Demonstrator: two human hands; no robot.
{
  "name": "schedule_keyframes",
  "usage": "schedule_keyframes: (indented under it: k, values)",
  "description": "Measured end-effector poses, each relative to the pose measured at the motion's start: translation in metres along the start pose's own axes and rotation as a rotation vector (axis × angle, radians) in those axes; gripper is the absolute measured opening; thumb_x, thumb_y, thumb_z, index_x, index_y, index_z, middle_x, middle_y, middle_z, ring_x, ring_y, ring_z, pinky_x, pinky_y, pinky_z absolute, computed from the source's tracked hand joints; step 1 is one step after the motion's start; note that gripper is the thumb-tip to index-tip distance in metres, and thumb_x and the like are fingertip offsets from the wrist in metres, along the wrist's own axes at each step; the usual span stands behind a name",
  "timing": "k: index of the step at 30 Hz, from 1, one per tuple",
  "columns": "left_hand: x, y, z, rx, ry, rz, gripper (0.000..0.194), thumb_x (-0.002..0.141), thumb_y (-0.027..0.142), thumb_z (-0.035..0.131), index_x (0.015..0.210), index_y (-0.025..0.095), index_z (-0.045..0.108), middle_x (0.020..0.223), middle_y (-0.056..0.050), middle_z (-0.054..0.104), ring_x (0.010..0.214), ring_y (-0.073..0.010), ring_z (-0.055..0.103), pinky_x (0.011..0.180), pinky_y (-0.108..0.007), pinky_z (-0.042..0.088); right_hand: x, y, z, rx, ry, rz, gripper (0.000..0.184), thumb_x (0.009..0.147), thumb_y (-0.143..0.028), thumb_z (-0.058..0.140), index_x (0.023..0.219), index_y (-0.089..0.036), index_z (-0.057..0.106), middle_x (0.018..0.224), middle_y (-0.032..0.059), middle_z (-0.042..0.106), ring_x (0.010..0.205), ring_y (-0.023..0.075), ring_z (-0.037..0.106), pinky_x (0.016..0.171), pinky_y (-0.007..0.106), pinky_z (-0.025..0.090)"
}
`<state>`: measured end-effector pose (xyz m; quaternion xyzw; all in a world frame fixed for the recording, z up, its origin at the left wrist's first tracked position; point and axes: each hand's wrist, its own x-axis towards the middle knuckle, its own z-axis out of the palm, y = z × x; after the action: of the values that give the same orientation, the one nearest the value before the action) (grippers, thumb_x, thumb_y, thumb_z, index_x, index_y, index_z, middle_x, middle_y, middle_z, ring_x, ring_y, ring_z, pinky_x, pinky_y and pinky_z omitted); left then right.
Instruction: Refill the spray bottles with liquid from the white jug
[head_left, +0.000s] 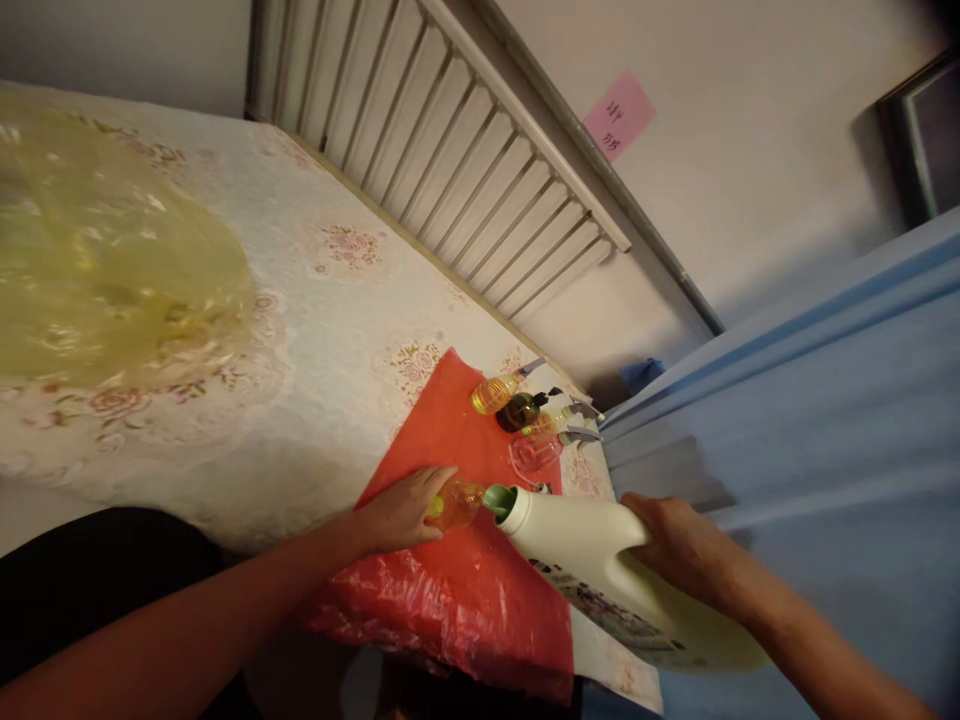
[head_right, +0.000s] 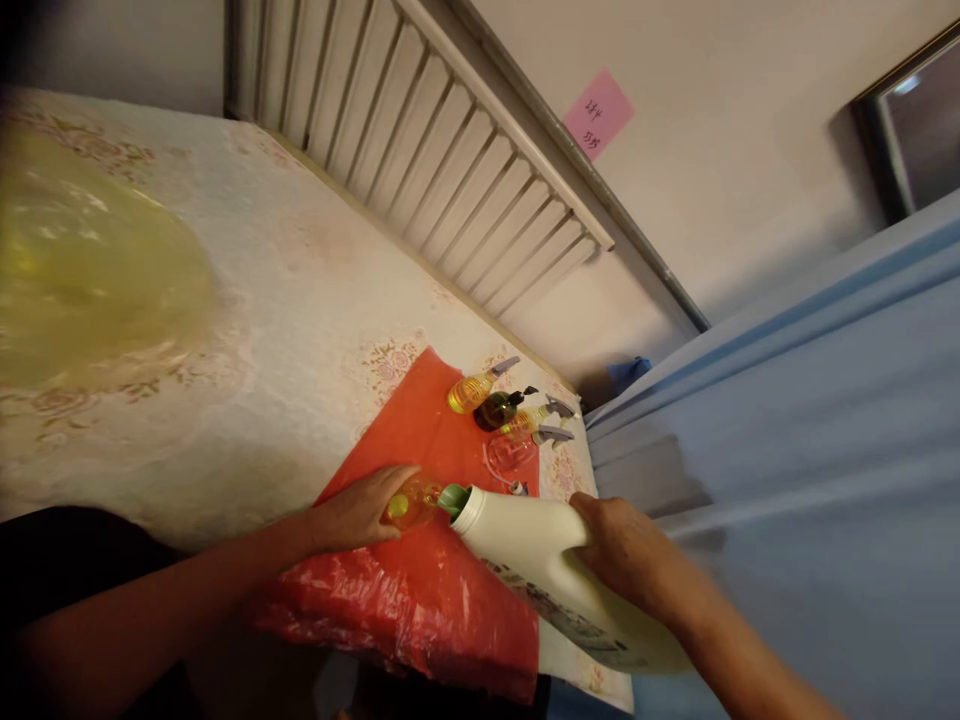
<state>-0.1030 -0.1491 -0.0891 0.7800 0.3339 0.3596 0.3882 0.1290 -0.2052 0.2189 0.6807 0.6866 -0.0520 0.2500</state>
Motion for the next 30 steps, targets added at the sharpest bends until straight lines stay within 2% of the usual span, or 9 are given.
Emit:
schedule_keyframes:
  k: [13, 18, 25, 30]
  values:
    - [0.000, -0.002, 0.002, 0.010, 0.002, -0.002, 0.087, 0.066, 0.016, 0.070, 0.144, 0.018, 0.031, 0.146, -0.014, 0.044, 0.136, -0.0279, 0.040, 0.115, -0.043, 0.034, 0.002, 0.003, 0.002, -0.017, -0.003, -0.003, 0.012, 0.073, -0.011, 0.054, 0.080, -0.018, 0.060, 0.078, 0.0058, 0.072, 0.067, 0.0144, 0.062, 0.056, 0.022, 0.034]
    - [0.000, 0.003, -0.001, 0.005, -0.005, -0.008, 0.086, 0.067, 0.016, 0.069, 0.143, 0.021, 0.030, 0.145, -0.013, 0.045, 0.136, -0.0291, 0.041, 0.114, -0.046, 0.035, 0.001, 0.000, 0.000, -0.010, -0.001, 0.012, 0.013, 0.072, -0.010, 0.054, 0.079, -0.018, 0.060, 0.077, 0.0060, 0.072, 0.066, 0.0147, 0.063, 0.055, 0.022, 0.033]
    - [0.000, 0.012, -0.008, 0.021, -0.019, -0.030, 0.084, 0.068, 0.015, 0.069, 0.143, 0.017, 0.032, 0.145, -0.016, 0.045, 0.137, -0.0293, 0.041, 0.115, -0.045, 0.035, -0.002, -0.001, -0.001, 0.019, -0.002, 0.009, 0.014, 0.072, -0.010, 0.051, 0.079, -0.019, 0.061, 0.079, 0.0063, 0.072, 0.067, 0.0155, 0.065, 0.054, 0.022, 0.034]
    - [-0.001, 0.007, -0.004, 0.030, 0.002, -0.010, 0.083, 0.069, 0.016, 0.068, 0.143, 0.018, 0.031, 0.145, -0.015, 0.045, 0.137, -0.0282, 0.042, 0.115, -0.044, 0.035, -0.002, -0.002, -0.003, 0.005, -0.004, 0.020, 0.016, 0.072, -0.011, 0.052, 0.081, -0.019, 0.061, 0.080, 0.0071, 0.073, 0.069, 0.0165, 0.066, 0.055, 0.022, 0.035]
